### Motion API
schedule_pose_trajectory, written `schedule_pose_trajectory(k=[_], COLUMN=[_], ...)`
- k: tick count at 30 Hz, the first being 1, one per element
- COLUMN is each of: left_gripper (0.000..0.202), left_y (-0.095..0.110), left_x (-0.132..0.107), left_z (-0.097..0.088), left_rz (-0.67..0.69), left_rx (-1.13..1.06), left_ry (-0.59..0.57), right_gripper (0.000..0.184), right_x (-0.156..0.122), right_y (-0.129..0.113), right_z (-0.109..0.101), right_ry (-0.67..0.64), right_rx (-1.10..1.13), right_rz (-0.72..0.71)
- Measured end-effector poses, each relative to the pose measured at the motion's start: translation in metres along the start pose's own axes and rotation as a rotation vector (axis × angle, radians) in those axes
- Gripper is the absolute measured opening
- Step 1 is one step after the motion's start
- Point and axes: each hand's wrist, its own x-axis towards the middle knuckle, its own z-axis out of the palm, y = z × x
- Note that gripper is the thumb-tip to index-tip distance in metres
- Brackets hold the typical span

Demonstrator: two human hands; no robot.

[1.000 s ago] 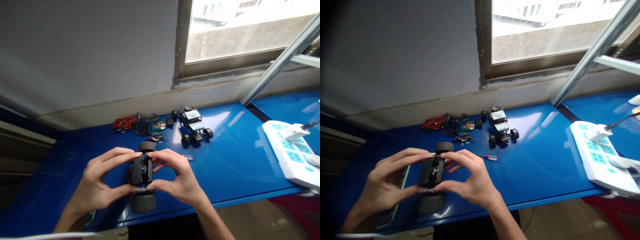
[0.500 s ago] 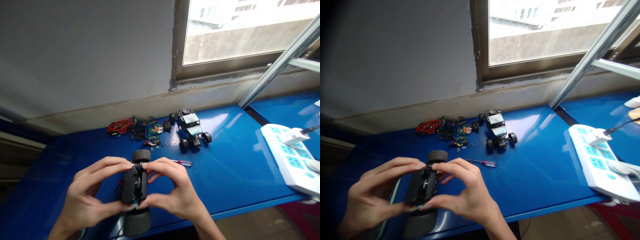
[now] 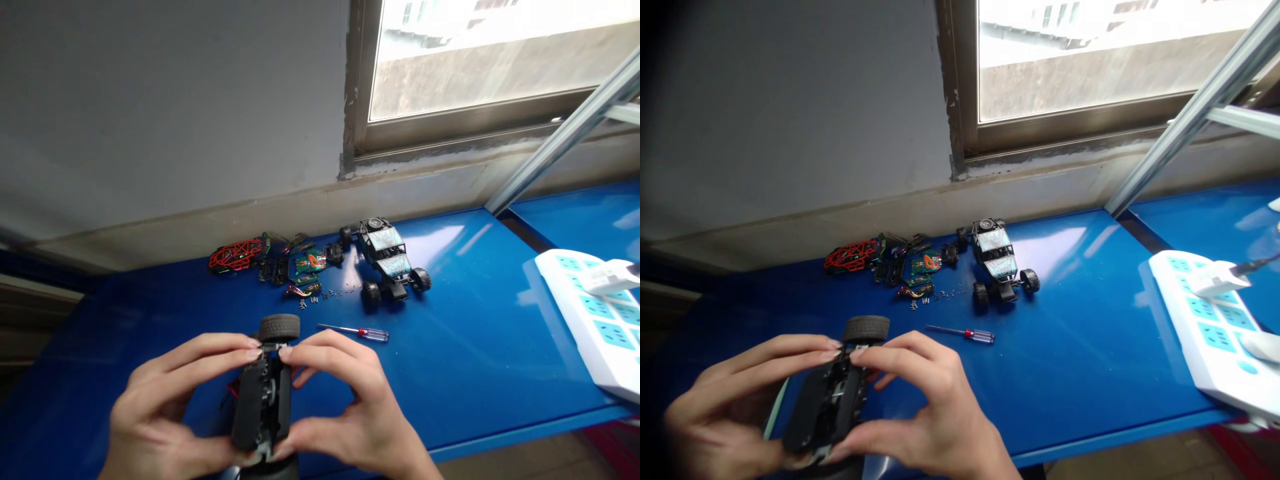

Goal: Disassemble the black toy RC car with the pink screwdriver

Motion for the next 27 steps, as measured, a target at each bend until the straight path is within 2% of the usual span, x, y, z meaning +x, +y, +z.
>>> schedule_pose_trajectory(k=[4, 17, 24, 27], left_gripper=[0.047, 0.052, 0.065, 0.061], left_y=[0.002, 0.0061, 0.002, 0.0021], left_x=[0.0014, 0.0055, 0.0068, 0.0077], left_z=[0.0019, 0.0037, 0.0005, 0.0025], left_rz=[-0.007, 0.01, 0.07, 0.075], left_rx=[-0.114, -0.076, -0.052, -0.068], left_ry=[0.008, 0.002, -0.076, -0.055], right_gripper=[0.067, 0.066, 0.063, 0.067], right_x=[0.0009, 0.0016, -0.002, -0.0033], right_y=[0.0, -0.0008, 0.0018, 0.0037], right_z=[-0.0013, -0.0036, -0.0057, -0.0073], right_ry=[-0.002, -0.023, -0.013, -0.016], right_rx=[0.007, -0.006, -0.014, 0.006], right_rz=[-0.003, -0.009, 0.016, 0.025])
